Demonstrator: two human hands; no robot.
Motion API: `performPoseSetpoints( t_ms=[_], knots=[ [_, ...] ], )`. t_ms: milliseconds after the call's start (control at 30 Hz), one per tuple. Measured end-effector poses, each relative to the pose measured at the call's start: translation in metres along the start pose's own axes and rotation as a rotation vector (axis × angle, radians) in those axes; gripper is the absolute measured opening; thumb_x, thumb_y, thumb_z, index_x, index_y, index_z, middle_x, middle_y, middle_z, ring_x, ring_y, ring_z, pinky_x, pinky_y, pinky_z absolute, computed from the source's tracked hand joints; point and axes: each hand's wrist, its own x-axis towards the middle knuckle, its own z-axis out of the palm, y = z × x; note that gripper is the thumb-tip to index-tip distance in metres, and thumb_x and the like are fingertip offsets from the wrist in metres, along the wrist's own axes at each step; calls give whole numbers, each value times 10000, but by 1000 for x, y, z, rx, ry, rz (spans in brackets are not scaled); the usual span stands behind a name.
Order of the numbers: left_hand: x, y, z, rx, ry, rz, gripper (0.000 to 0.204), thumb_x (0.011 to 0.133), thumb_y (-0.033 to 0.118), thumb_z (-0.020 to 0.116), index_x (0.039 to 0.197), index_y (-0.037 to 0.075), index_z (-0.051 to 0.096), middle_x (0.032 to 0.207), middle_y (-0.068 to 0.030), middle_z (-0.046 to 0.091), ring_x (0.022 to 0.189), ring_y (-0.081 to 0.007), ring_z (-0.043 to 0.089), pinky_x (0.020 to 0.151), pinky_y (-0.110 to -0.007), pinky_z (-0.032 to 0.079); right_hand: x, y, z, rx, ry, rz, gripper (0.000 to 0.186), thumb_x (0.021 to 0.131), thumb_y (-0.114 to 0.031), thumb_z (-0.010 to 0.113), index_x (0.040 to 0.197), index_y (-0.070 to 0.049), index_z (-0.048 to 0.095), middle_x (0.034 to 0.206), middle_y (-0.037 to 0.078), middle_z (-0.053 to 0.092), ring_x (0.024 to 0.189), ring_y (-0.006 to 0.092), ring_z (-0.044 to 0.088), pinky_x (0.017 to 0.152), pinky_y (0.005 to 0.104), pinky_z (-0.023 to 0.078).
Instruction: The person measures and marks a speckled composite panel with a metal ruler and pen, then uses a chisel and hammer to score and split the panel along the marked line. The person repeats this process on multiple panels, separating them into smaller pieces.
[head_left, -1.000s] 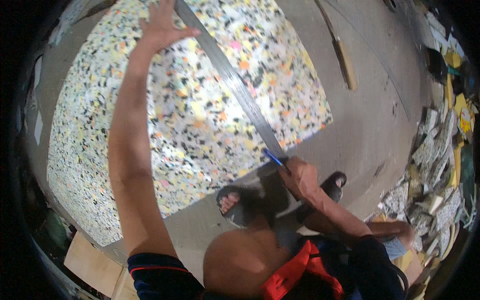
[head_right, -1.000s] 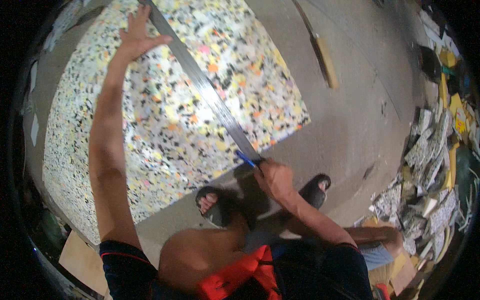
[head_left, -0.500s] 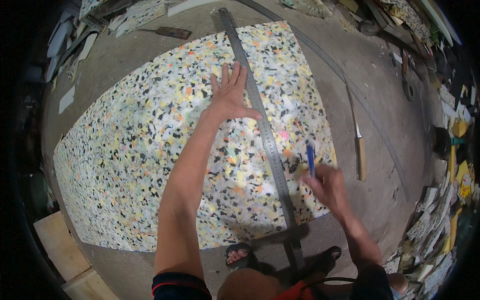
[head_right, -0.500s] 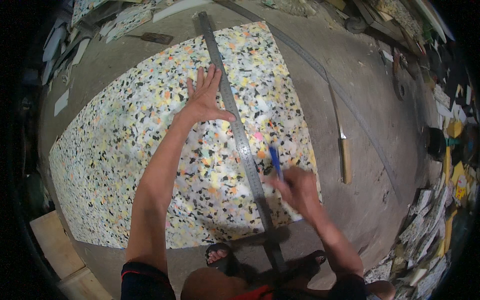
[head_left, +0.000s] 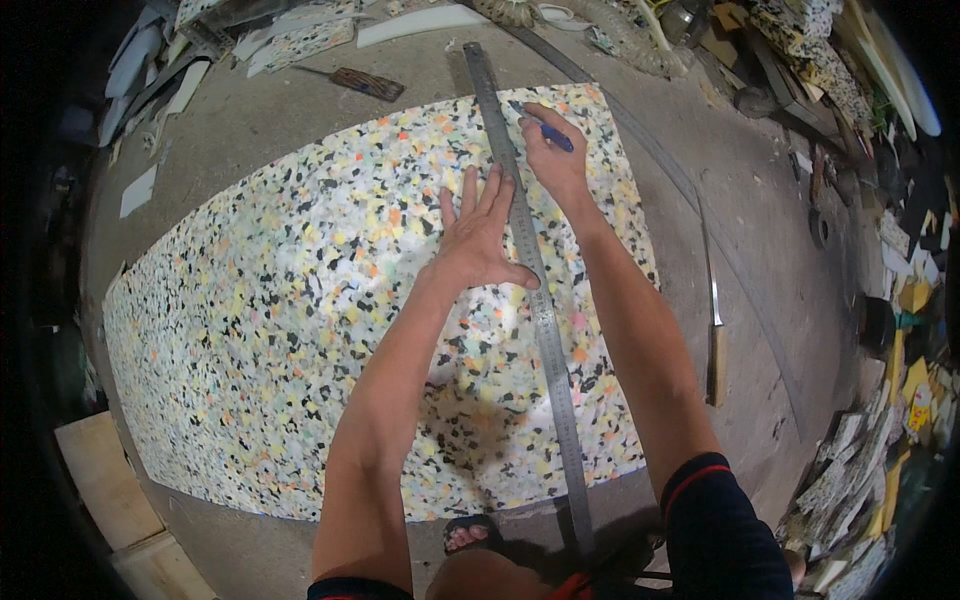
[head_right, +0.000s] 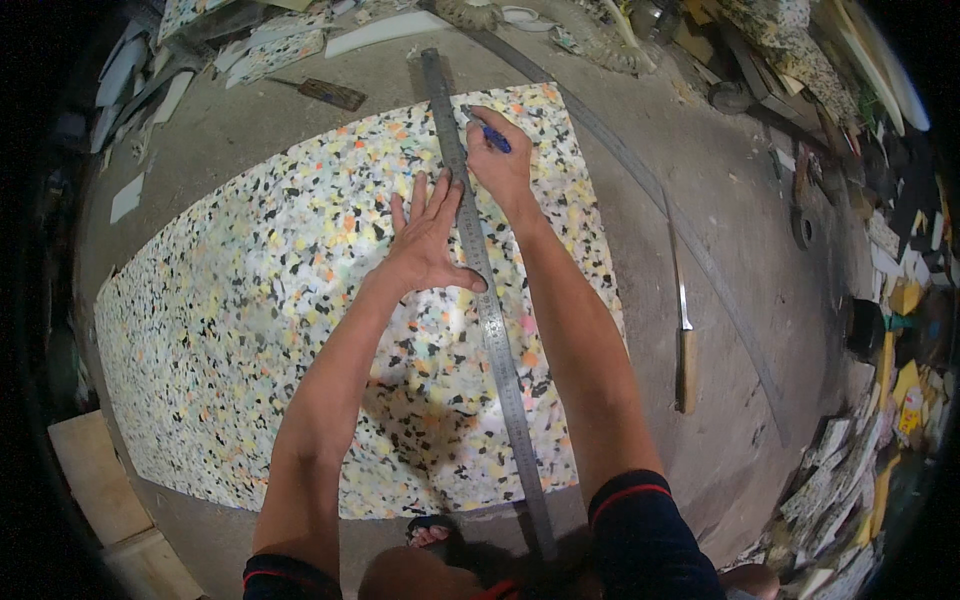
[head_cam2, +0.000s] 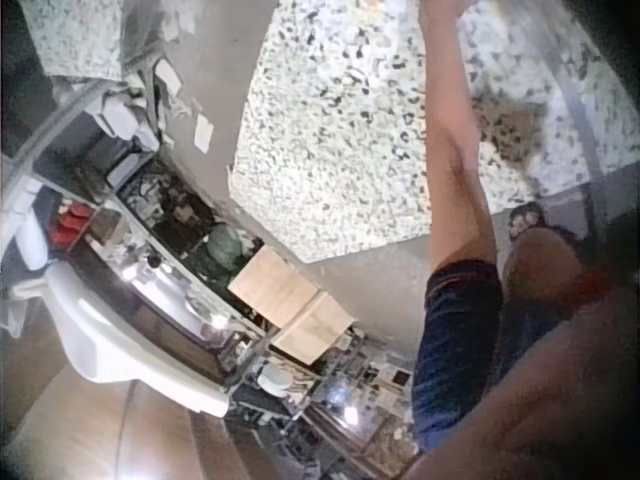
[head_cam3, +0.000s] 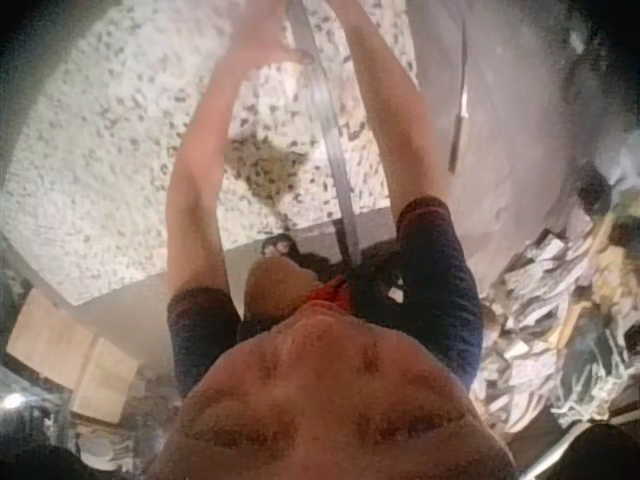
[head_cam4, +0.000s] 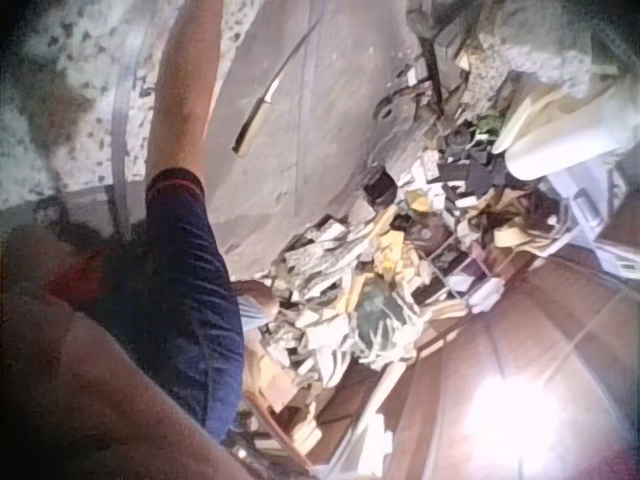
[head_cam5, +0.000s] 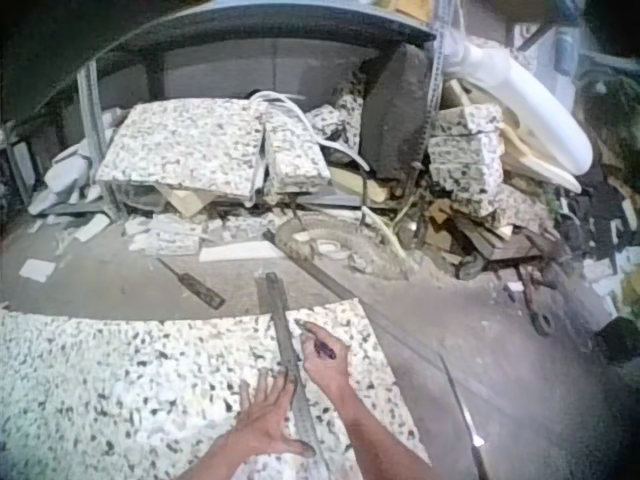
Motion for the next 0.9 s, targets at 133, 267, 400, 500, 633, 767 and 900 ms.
performPoseSetpoints(
  t_ms=[133,267,400,500,633,767,900],
  knots=[
    [-2,-2,1,-77,34,27,1528,460,592,945,1626,-4,158,1718,-193,74,1588,-388,-49,1248,-614,-70,20,14,12,-26,23,-133,303,976,-194,677,1241,-53,723,813,26,715,704,74,616,659,247,510],
    [-3,-4,1,-103,51,32,1522,460,584,953,1623,-7,169,1717,-194,76,1588,-388,-47,1248,-614,-67,35,18,13,-58,-103,-49,322,985,-229,679,1247,-46,719,768,-11,667,641,60,560,600,248,486],
    [-2,-2,1,-82,34,18,1549,445,609,952,1628,7,153,1720,-180,70,1589,-377,-48,1249,-614,-67,46,23,11,-24,-195,-30,338,999,-237,665,1272,-41,704,741,-31,609,615,53,527,561,249,456],
    [-1,-1,1,-56,3,-3,1595,421,634,953,1639,32,118,1727,-156,50,1592,-358,-60,1254,-601,-78,44,17,6,-59,-251,-49,344,1009,-237,655,1289,-42,693,739,-35,593,609,57,519,556,250,450],
    [0,-3,1,-34,2,4,1603,412,654,945,1637,26,124,1724,-171,54,1592,-361,-61,1251,-605,-73,16,-3,-14,-204,-274,-34,320,1006,-241,651,1258,-53,714,796,3,660,637,93,553,609,280,486],
    [2,-11,8,-30,54,33,1602,415,666,939,1640,29,125,1723,-178,62,1591,-372,-59,1246,-607,-75,-51,-10,-42,-171,-246,-86,295,958,-180,661,1203,-29,726,890,176,742,731,187,655,721,329,532],
    [2,-5,12,55,37,20,1592,431,697,921,1648,57,120,1726,-178,58,1589,-390,-51,1239,-623,-63,-134,-42,-89,-245,-336,12,295,998,-137,641,1271,-40,695,932,77,728,771,96,584,731,270,502]
  ],
)
